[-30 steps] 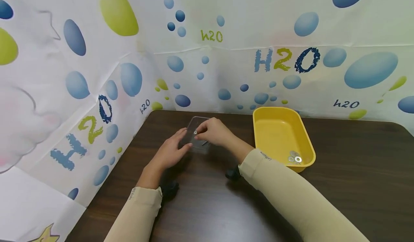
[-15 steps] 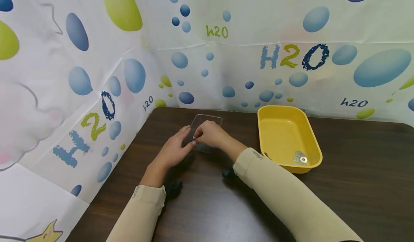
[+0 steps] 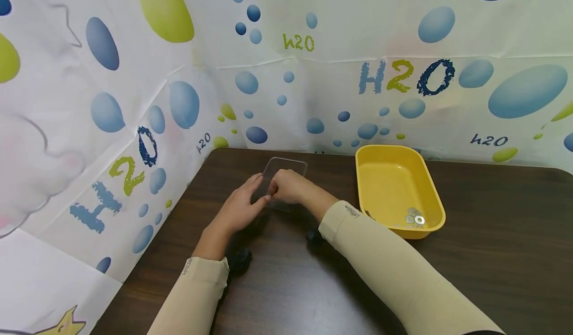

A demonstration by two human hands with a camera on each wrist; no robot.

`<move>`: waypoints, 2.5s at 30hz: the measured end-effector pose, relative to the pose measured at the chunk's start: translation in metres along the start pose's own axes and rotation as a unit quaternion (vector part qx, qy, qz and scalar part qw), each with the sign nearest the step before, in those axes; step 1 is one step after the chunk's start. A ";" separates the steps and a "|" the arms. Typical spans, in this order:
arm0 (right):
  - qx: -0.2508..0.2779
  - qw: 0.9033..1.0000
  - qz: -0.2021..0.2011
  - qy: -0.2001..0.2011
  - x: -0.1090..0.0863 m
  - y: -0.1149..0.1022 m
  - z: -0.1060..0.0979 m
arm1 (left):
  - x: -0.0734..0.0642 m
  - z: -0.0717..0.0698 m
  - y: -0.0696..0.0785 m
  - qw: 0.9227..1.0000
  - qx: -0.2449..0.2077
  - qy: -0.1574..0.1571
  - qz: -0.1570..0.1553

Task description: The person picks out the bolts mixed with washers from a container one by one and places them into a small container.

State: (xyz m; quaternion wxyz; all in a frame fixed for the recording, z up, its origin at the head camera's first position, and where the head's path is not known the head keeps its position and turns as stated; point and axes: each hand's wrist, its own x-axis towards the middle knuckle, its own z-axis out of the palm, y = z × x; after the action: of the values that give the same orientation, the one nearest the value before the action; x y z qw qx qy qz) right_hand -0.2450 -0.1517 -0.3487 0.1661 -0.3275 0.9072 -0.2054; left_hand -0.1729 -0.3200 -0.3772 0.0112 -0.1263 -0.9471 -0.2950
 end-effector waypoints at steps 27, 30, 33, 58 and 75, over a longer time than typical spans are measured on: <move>0.085 0.996 -0.021 0.020 -0.008 0.011 -0.008 | 0.001 0.001 0.002 1.000 0.002 -0.015 -0.006; 0.105 0.994 -0.021 0.027 -0.011 0.014 -0.013 | 0.001 0.000 0.002 1.000 0.000 -0.018 -0.012; 0.114 0.993 -0.020 0.030 -0.014 0.015 -0.020 | 0.001 -0.001 0.001 1.000 -0.002 -0.018 -0.017; 0.115 0.990 0.034 0.075 -0.135 0.094 -0.094 | 0.008 -0.005 0.043 1.000 0.012 0.009 0.015; 0.050 0.996 0.068 0.012 -0.198 0.159 -0.084 | 0.031 0.061 0.134 0.993 0.009 -0.059 0.097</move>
State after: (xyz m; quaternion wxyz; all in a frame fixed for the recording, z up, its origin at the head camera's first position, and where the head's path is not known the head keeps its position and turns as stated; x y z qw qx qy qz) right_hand -0.2207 0.1129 -0.3205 0.1845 -0.2541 0.9178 -0.2430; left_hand -0.1668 -0.1717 -0.3502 -0.0150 -0.2351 -0.9318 -0.2761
